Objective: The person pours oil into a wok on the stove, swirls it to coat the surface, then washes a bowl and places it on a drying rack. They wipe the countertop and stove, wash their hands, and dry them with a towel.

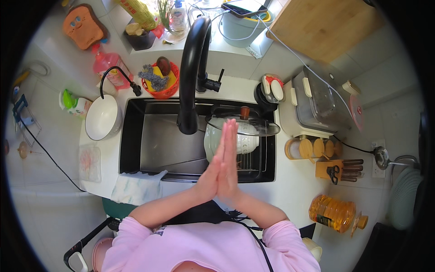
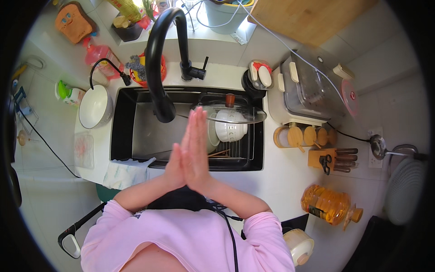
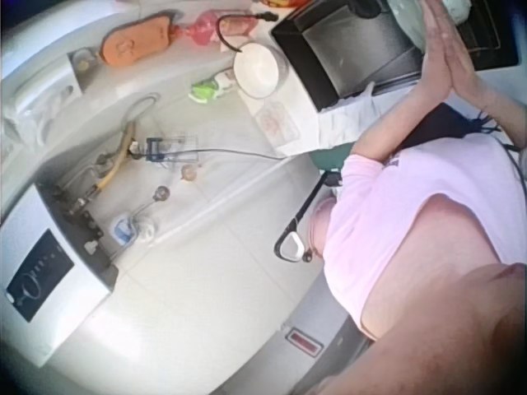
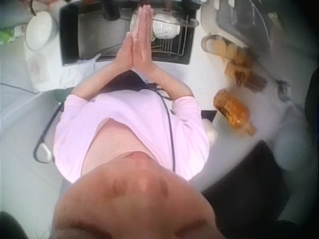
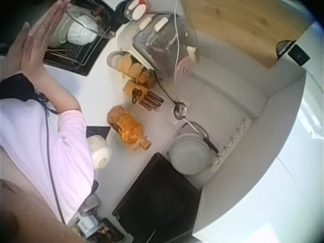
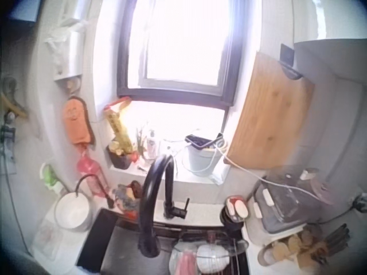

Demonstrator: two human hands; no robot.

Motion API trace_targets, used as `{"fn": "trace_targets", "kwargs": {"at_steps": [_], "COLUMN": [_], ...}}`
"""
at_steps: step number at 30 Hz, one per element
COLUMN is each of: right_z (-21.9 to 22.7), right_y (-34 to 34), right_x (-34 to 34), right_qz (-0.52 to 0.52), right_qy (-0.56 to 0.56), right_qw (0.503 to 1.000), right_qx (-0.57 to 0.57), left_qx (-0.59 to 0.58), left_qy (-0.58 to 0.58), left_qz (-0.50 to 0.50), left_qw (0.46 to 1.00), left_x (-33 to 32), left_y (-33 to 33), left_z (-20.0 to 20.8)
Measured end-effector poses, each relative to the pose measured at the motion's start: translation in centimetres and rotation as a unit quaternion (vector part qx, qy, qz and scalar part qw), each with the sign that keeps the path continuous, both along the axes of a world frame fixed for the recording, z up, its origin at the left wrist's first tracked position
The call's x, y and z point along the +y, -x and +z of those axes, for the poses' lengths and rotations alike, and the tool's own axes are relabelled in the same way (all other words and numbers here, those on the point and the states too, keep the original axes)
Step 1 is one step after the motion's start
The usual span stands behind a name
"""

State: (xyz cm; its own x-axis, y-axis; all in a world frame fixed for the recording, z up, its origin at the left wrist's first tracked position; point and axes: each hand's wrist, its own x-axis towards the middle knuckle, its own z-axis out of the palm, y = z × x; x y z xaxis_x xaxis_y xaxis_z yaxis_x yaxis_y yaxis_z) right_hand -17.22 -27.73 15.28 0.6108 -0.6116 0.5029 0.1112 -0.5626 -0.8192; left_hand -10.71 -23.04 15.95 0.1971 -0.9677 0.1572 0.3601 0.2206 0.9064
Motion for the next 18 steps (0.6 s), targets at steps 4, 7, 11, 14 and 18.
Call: {"fn": "trace_targets", "kwargs": {"at_steps": [4, 7, 11, 14, 18], "right_z": [3.4, 6.5, 2.8, 0.4, 2.5], "right_y": [-1.8, -3.7, -5.8, -6.0, -8.0], "right_x": [3.6, 2.9, 3.8, 9.2, 7.6], "right_qz": [0.101, 0.177, 0.149, 0.161, 0.251], "right_qy": [-0.086, -0.231, -0.145, -0.101, -0.294], "right_qw": [0.989, 0.956, 0.975, 0.981, 0.921], "right_qx": [-0.073, -0.046, -0.08, -0.037, -0.044], "left_qx": [-0.201, -0.24, -0.239, -0.147, -0.148], "left_qy": [0.187, 0.212, 0.205, 0.092, 0.093], "left_qz": [0.125, 0.216, 0.219, 0.178, 0.276], "left_qw": [0.954, 0.922, 0.924, 0.969, 0.945], "left_x": [0.1, 1.5, 4.0, 5.6, 6.4], "left_y": [-3.7, -2.6, -3.7, -8.0, -6.3], "left_z": [2.6, -1.2, -1.9, 0.5, -1.9]}}
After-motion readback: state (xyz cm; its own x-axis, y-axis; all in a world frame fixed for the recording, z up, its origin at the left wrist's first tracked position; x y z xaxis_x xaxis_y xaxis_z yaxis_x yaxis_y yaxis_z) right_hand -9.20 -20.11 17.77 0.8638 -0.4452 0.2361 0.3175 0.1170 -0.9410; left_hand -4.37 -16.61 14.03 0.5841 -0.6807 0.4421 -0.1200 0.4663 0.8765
